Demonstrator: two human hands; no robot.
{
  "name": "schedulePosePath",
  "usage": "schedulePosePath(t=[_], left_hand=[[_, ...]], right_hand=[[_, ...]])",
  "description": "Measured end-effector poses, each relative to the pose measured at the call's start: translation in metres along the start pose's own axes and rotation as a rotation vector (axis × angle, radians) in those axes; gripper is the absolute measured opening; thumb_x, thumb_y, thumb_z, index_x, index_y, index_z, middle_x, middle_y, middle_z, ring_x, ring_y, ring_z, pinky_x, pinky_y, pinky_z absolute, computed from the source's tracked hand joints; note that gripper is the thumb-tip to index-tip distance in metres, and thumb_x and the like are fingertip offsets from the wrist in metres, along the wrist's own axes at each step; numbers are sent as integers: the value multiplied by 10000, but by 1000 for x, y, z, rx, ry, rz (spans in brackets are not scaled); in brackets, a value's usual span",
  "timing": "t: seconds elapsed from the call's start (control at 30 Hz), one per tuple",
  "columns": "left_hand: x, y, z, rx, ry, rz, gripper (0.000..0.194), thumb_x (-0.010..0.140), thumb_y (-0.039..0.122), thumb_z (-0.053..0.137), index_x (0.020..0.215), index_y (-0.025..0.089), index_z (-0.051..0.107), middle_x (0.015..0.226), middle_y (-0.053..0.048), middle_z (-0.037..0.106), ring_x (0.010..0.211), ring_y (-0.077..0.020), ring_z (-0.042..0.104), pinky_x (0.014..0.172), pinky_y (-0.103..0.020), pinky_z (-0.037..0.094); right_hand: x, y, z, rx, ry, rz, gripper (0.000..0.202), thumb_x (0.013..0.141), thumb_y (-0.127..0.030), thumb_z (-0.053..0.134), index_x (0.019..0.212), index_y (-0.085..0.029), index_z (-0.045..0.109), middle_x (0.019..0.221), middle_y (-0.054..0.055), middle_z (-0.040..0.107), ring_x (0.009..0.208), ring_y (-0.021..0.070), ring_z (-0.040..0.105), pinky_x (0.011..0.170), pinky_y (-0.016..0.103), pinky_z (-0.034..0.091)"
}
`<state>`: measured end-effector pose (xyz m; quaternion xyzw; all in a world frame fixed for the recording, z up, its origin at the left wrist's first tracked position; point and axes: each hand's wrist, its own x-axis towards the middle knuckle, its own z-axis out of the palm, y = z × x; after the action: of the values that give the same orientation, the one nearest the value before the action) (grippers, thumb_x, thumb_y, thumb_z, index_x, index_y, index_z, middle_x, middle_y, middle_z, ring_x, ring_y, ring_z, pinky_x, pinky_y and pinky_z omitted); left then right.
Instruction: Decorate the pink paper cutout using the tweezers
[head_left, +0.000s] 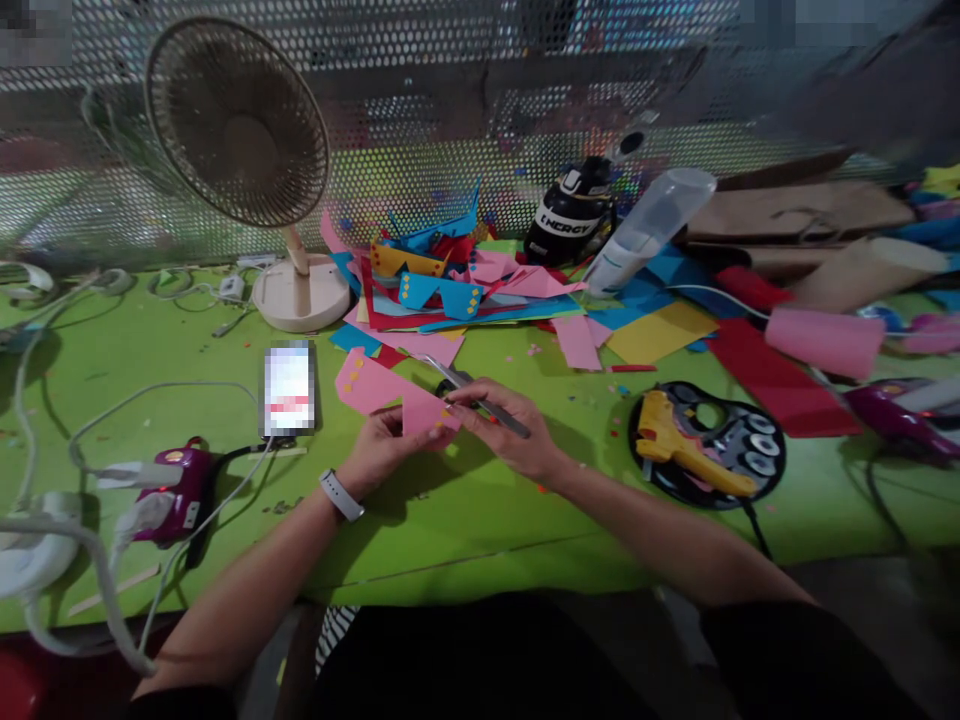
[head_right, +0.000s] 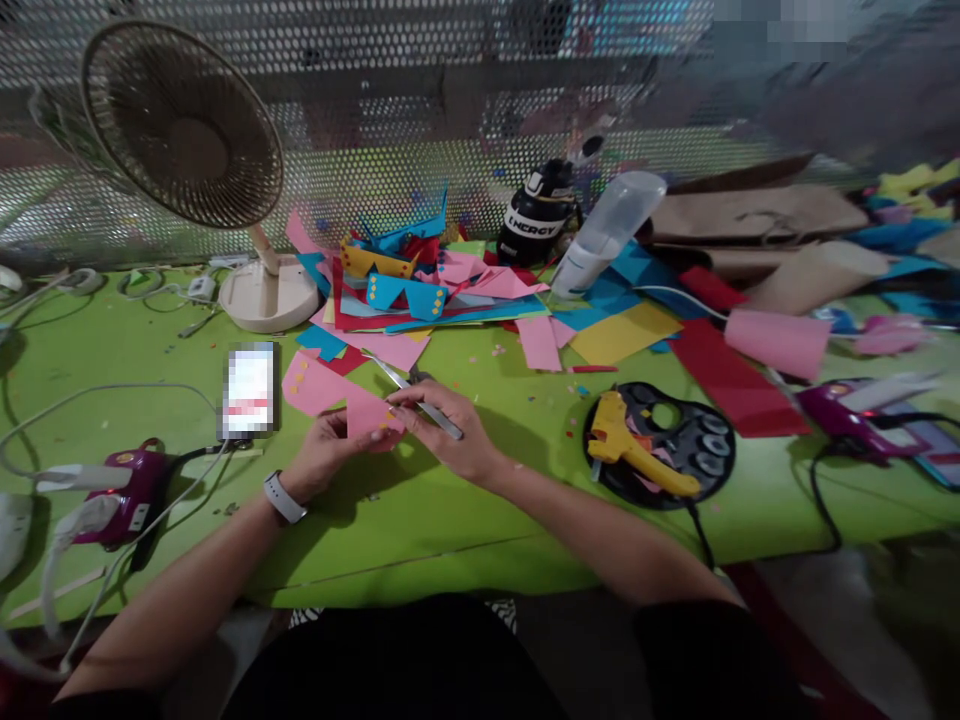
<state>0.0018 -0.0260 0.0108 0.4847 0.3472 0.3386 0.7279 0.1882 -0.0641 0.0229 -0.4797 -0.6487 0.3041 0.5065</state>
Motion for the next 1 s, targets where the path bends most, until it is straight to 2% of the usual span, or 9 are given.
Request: schedulePosePath(t=[0.2, 0.47, 0.67, 1.0], left_hand=[[1, -2, -2, 45, 37, 21, 310, 630, 336, 849, 867, 159, 758, 891, -79, 760, 769, -187, 697, 784, -323, 550], [1, 0, -1, 36, 28, 25, 285, 636, 327, 847, 856, 166, 762, 882, -77, 761, 768, -181, 695, 797, -326, 550], [1, -2, -2, 13, -34, 25, 332, 658, 329, 837, 941, 175, 758, 966, -83, 757, 853, -208, 709, 839, -345, 550], [0, -1, 0, 28, 51, -34, 350, 609, 357, 862, 871, 147, 760, 886, -81, 762, 778, -187, 696, 797, -325, 546]], right_hand=[[1, -1, 0, 4, 3, 6, 137, 856, -323, 633, 961, -263, 698, 891, 15, 687, 816, 160, 645, 722, 297, 538], [0, 2, -1, -9, 2, -12, 147, 866, -319, 623, 977, -268, 704, 905, 17, 685, 836, 162, 642, 745, 301, 530], [4, -2, -5, 1, 5, 33, 146, 856, -324, 637, 966, -255, 704, 887, 12, 684, 796, 150, 641, 717, 280, 525], [2, 5, -3, 9, -34, -82, 154, 879, -265, 624, 1014, -276, 697, 922, 7, 682, 859, 148, 641, 748, 285, 525]])
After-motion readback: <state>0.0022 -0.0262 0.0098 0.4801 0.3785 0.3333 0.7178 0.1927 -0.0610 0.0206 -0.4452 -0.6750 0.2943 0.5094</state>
